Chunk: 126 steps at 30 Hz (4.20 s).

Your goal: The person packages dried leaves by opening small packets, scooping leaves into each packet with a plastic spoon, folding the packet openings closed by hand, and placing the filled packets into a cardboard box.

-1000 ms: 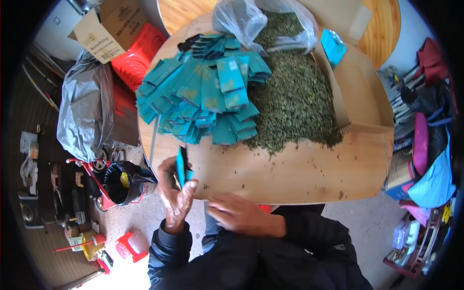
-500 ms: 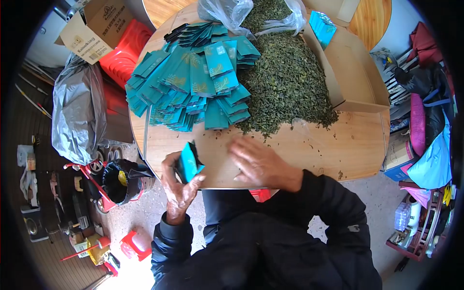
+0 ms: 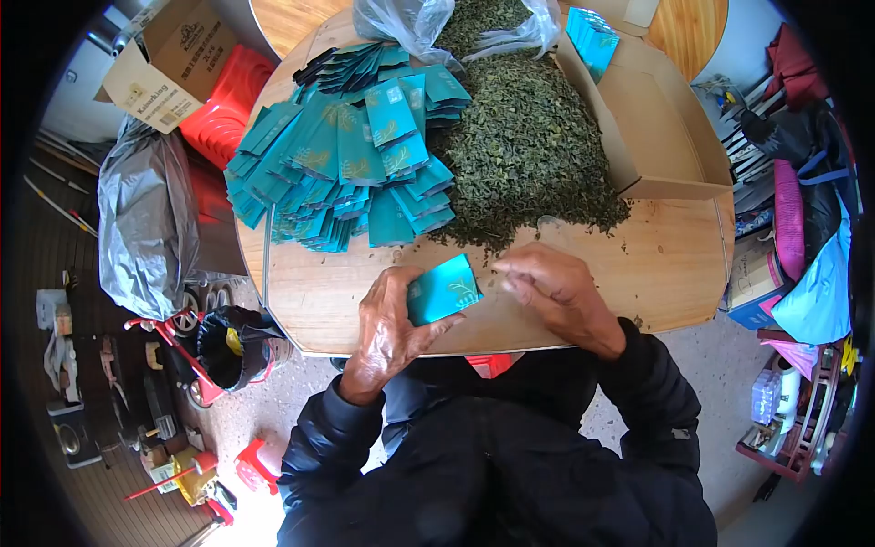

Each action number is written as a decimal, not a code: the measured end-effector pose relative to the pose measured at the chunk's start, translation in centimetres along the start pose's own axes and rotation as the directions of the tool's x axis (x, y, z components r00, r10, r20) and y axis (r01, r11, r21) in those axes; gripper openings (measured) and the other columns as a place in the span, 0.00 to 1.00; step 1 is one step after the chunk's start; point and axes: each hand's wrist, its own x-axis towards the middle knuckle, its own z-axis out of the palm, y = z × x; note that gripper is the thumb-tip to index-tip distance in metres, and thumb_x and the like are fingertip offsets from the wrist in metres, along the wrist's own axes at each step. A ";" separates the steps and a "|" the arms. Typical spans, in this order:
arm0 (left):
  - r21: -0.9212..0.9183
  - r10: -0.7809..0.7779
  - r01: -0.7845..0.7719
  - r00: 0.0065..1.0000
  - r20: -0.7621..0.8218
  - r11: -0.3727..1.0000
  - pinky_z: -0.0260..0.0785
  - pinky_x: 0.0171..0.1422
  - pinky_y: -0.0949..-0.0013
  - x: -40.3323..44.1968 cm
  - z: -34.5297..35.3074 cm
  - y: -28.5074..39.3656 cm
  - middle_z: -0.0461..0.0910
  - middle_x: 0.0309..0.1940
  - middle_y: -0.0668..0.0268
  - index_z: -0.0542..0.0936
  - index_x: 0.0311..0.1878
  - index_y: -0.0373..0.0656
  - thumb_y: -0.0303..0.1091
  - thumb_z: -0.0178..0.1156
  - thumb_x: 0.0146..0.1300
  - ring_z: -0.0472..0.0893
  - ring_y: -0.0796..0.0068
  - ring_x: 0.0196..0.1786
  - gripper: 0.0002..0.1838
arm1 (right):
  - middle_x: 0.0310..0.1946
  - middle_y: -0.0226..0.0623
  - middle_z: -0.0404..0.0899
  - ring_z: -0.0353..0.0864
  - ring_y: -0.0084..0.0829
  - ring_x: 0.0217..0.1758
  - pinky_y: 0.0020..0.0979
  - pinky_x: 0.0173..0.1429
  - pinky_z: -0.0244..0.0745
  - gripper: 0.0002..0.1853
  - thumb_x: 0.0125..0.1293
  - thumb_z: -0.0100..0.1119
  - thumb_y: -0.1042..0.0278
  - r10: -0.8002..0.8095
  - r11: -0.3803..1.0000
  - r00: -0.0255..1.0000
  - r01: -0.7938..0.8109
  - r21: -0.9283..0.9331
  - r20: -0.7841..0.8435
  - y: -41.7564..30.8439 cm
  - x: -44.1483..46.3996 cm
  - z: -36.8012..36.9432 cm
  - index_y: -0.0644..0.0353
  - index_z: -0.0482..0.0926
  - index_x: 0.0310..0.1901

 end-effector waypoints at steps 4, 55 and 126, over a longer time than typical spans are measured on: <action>0.058 0.047 -0.048 0.999 0.006 0.997 0.78 0.46 0.54 0.9 0.9 -0.3 0.82 0.42 0.51 0.74 0.57 0.38 0.44 0.86 0.52 0.85 0.50 0.41 0.37 | 0.42 0.38 0.83 0.81 0.27 0.40 0.29 0.44 0.76 0.12 0.72 0.68 0.76 0.153 0.975 0.987 -0.159 0.158 0.048 -0.2 -0.7 1.4 0.65 0.83 0.55; 0.255 0.263 -0.268 0.963 0.055 0.929 0.72 0.53 0.50 3.1 4.1 1.3 0.81 0.47 0.52 0.74 0.60 0.36 0.39 0.82 0.53 0.81 0.50 0.47 0.35 | 0.28 0.23 0.76 0.73 0.14 0.22 0.22 0.25 0.67 0.11 0.80 0.62 0.62 0.502 0.601 0.803 -0.591 0.538 0.321 0.3 0.5 0.3 0.63 0.82 0.47; -0.036 -0.023 0.021 0.998 -0.065 0.999 0.79 0.52 0.49 2.8 4.1 0.7 0.83 0.46 0.46 0.74 0.59 0.37 0.36 0.85 0.54 0.85 0.43 0.47 0.35 | 0.37 0.47 0.85 0.86 0.49 0.40 0.38 0.45 0.80 0.05 0.71 0.66 0.76 -0.025 0.875 0.951 -0.129 -0.467 -0.309 3.9 -0.4 -6.5 0.64 0.83 0.47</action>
